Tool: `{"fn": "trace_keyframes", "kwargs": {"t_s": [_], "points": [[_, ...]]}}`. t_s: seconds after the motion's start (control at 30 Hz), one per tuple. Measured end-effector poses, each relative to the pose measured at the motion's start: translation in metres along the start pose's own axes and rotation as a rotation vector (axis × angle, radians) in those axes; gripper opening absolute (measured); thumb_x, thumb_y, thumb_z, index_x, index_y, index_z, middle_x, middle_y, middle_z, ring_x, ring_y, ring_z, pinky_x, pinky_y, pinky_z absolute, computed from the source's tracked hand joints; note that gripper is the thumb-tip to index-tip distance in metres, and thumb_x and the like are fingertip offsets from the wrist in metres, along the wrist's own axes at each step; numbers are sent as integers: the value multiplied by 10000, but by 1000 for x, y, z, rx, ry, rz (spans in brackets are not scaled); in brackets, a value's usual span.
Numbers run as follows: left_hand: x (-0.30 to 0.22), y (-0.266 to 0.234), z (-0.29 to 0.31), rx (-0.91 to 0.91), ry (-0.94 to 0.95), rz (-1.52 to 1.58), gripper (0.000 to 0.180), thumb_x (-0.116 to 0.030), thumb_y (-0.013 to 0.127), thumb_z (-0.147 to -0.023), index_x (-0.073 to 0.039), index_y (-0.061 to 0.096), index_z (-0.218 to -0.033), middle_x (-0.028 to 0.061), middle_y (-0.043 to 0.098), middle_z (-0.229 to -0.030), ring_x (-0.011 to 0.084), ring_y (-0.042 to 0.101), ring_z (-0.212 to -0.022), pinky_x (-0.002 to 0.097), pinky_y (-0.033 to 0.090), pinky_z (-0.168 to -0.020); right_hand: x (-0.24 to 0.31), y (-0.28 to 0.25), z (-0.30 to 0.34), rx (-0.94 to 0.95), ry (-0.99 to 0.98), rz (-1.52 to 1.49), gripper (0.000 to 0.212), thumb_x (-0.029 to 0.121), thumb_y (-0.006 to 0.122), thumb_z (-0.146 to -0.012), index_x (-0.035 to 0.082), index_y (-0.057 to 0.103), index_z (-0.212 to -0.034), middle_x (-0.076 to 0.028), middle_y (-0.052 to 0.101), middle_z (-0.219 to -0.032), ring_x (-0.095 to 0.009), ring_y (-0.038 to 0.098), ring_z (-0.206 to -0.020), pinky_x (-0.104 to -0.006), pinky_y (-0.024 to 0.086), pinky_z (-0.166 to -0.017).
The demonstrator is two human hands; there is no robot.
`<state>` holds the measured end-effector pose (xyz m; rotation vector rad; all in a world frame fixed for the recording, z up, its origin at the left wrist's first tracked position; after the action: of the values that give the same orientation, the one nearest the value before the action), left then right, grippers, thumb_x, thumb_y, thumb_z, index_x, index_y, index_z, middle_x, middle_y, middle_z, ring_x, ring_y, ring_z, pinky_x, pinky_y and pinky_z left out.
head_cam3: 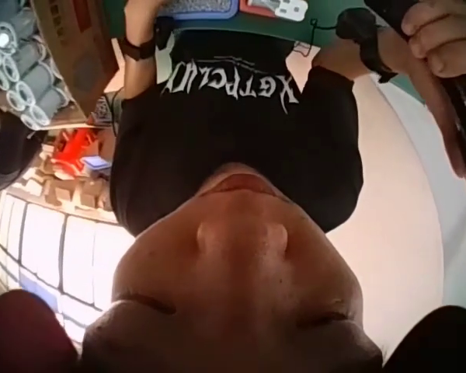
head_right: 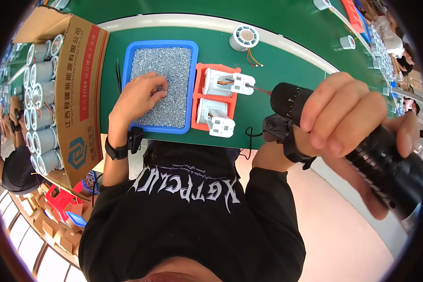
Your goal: The person assembles fan components by placing motors into a red mold, fitting plastic housings over them, and driving screws with a power screwdriver. They repeatedly pick up motors and housings from the table, align the parts by hand, and retrieve small screws from a blue tray.
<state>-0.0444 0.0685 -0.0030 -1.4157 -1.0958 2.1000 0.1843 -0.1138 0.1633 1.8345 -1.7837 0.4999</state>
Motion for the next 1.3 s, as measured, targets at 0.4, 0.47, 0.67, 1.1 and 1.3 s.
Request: {"fn": "trace_keyframes", "kwargs": {"t_s": [0.4, 0.47, 0.67, 1.1, 1.3], "points": [[-12, 3, -14, -264, 128, 320, 94, -11, 661, -770, -13, 698, -857, 123, 673, -803, 288, 650, -718, 353, 510, -647, -3, 23, -2, 4, 41, 93, 703, 678, 705, -676, 121, 566, -1081, 6, 583, -679, -80, 549, -493, -198, 487, -470], [-23, 9, -18, -318, 97, 416, 104, -11, 667, -767, -2, 690, -868, 128, 682, -807, 292, 656, -706, 352, 514, -637, -6, 22, -3, -1, 53, 80, 698, 675, 706, -678, 120, 567, -1076, 6, 582, -676, -82, 551, -494, -201, 492, -472], [-35, 17, -26, -330, 114, 381, 93, -24, 669, -761, -14, 683, -852, 130, 668, -817, 299, 641, -755, 373, 513, -681, -18, 21, -5, -30, 89, 82, 673, 661, 713, -684, 115, 576, -1053, 4, 583, -663, -86, 558, -493, -207, 499, -472], [-19, 21, -20, -183, 49, 81, 60, -72, 660, -775, -26, 666, -813, 137, 576, -819, 314, 578, -841, 412, 490, -745, -8, 18, -12, 1, 84, 18, 658, 670, 722, -663, 130, 591, -1015, 6, 576, -637, -85, 547, -456, -207, 495, -462], [-12, 10, -21, -194, 16, 203, 83, -67, 644, -785, -29, 700, -833, 139, 636, -806, 323, 623, -763, 414, 504, -710, -19, 31, -27, 135, 206, 17, 627, 639, 529, -820, 97, 510, -1136, -15, 495, -674, -119, 502, -490, -276, 469, -433]]}}
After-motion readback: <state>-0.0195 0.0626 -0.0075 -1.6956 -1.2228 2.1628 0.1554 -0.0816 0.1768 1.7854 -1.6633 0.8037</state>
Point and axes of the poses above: each hand's wrist, its own z-axis away from the middle knuckle, its own y-axis out of the palm, x = y × z, the point moved 2 cm from there along -z, towards the middle knuckle
